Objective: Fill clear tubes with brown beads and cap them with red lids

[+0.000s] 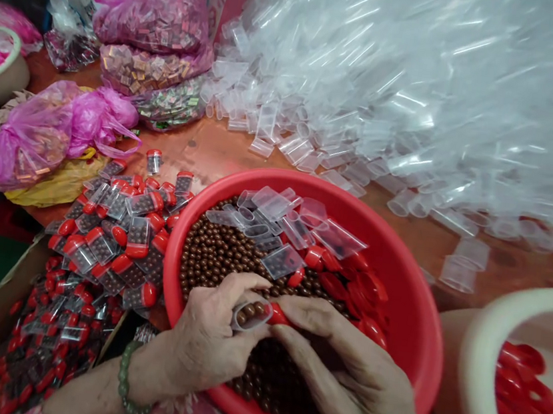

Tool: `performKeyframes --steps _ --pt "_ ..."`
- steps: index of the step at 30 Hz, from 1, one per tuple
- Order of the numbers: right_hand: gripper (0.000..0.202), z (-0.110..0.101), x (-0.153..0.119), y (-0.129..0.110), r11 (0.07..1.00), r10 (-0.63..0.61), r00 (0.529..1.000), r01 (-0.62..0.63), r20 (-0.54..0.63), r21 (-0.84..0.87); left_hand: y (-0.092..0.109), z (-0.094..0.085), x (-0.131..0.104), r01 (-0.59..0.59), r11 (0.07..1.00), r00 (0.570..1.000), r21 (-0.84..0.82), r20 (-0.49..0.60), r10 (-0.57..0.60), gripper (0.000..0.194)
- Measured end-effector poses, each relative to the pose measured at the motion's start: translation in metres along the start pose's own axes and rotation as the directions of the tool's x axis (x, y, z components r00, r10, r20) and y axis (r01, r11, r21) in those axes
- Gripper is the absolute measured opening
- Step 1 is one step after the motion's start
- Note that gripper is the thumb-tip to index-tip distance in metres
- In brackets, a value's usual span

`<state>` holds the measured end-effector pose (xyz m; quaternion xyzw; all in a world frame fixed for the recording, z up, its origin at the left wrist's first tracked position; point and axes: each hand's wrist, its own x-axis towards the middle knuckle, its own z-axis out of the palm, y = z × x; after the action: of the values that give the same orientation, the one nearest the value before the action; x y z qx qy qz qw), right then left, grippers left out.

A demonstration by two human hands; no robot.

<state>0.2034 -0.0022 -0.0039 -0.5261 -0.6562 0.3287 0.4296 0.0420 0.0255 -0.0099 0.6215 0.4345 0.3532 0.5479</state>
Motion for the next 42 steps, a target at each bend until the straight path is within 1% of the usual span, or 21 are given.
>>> performKeyframes --steps 2,4,6,7,8,10,13,15,17,20,22,23,25,28,30,31,33,36,38,40,42 --pt "0.015 -0.002 0.0 0.0 0.999 0.031 0.999 -0.03 -0.033 0.025 0.0 0.0 0.002 -0.022 0.999 1.0 0.041 0.021 0.021 0.036" --pt "0.013 -0.004 0.0 -0.004 0.989 0.123 0.986 -0.112 -0.116 0.098 0.001 0.0 0.004 -0.017 0.998 0.999 0.057 0.052 0.014 0.033" --pt "0.011 -0.005 0.001 -0.011 0.959 0.242 0.948 -0.201 -0.205 0.2 0.003 -0.001 0.006 0.038 0.999 0.994 0.022 0.1 -0.04 0.024" --pt "0.01 -0.005 0.002 -0.016 0.944 0.277 0.933 -0.219 -0.231 0.246 0.004 -0.002 0.007 0.08 0.997 0.989 -0.007 0.129 -0.079 0.02" --pt "0.01 -0.004 0.003 -0.021 0.937 0.282 0.93 -0.213 -0.237 0.278 0.004 -0.002 0.007 0.125 0.992 0.98 -0.033 0.157 -0.118 0.018" --pt "0.013 -0.002 0.008 -0.029 0.944 0.218 0.954 -0.152 -0.206 0.294 0.005 -0.004 0.007 0.185 0.981 0.964 -0.063 0.204 -0.169 0.02" --pt "0.02 0.001 0.015 -0.032 0.973 0.039 0.995 -0.016 -0.097 0.232 0.004 -0.006 0.005 0.204 0.974 0.951 -0.095 0.256 -0.174 0.022" --pt "0.025 0.0 0.018 -0.026 0.981 -0.068 0.998 0.07 -0.014 0.181 0.003 -0.007 0.004 0.222 0.961 0.944 -0.166 0.284 -0.169 0.021" --pt "0.026 -0.002 0.018 -0.02 0.985 -0.117 0.992 0.111 0.045 0.131 0.003 -0.006 0.004 0.26 0.938 0.93 -0.229 0.322 -0.179 0.016" --pt "0.025 -0.005 0.016 -0.014 0.989 -0.143 0.985 0.14 0.093 0.043 0.003 -0.006 0.004 0.37 0.886 0.884 -0.28 0.399 -0.244 0.011" --pt "0.024 -0.008 0.015 -0.014 0.986 -0.161 0.98 0.165 0.114 -0.034 0.004 -0.006 0.004 0.46 0.838 0.846 -0.294 0.432 -0.313 0.013" --pt "0.022 -0.009 0.015 -0.014 0.983 -0.16 0.979 0.17 0.127 -0.072 0.004 -0.006 0.004 0.481 0.828 0.835 -0.289 0.439 -0.332 0.014" --pt "0.02 -0.011 0.017 -0.016 0.977 -0.16 0.976 0.178 0.149 -0.116 0.005 -0.007 0.005 0.457 0.851 0.839 -0.259 0.443 -0.316 0.011" --pt "0.015 -0.015 0.02 -0.018 0.978 -0.161 0.966 0.184 0.203 -0.103 0.005 -0.009 0.006 0.317 0.927 0.875 -0.198 0.438 -0.206 0.008" --pt "0.014 -0.016 0.022 -0.02 0.979 -0.16 0.958 0.185 0.24 -0.088 0.005 -0.01 0.007 0.26 0.954 0.878 -0.152 0.449 -0.168 0.012" --pt "0.013 -0.017 0.022 -0.02 0.978 -0.157 0.956 0.185 0.247 -0.093 0.004 -0.01 0.007 0.258 0.956 0.872 -0.138 0.46 -0.169 0.013" --pt "0.013 -0.016 0.02 -0.02 0.97 -0.177 0.955 0.21 0.236 -0.12 0.004 -0.01 0.007 0.304 0.941 0.853 -0.149 0.483 -0.199 0.013" --pt "0.02 -0.015 0.013 -0.018 0.943 -0.25 0.945 0.287 0.211 -0.167 0.003 -0.009 0.006 0.415 0.884 0.818 -0.213 0.513 -0.261 0.011" --pt "0.027 -0.014 0.008 -0.015 0.927 -0.279 0.935 0.322 0.218 -0.193 0.002 -0.008 0.006 0.484 0.842 0.78 -0.238 0.553 -0.292 0.01" --pt "0.033 -0.014 0.004 -0.012 0.922 -0.268 0.933 0.321 0.24 -0.216 0.002 -0.008 0.005 0.538 0.808 0.74 -0.238 0.593 -0.318 0.011" --pt "0.034 -0.013 0.001 -0.01 0.927 -0.244 0.934 0.304 0.262 -0.22 0.002 -0.007 0.004 0.548 0.806 0.727 -0.222 0.604 -0.327 0.013"
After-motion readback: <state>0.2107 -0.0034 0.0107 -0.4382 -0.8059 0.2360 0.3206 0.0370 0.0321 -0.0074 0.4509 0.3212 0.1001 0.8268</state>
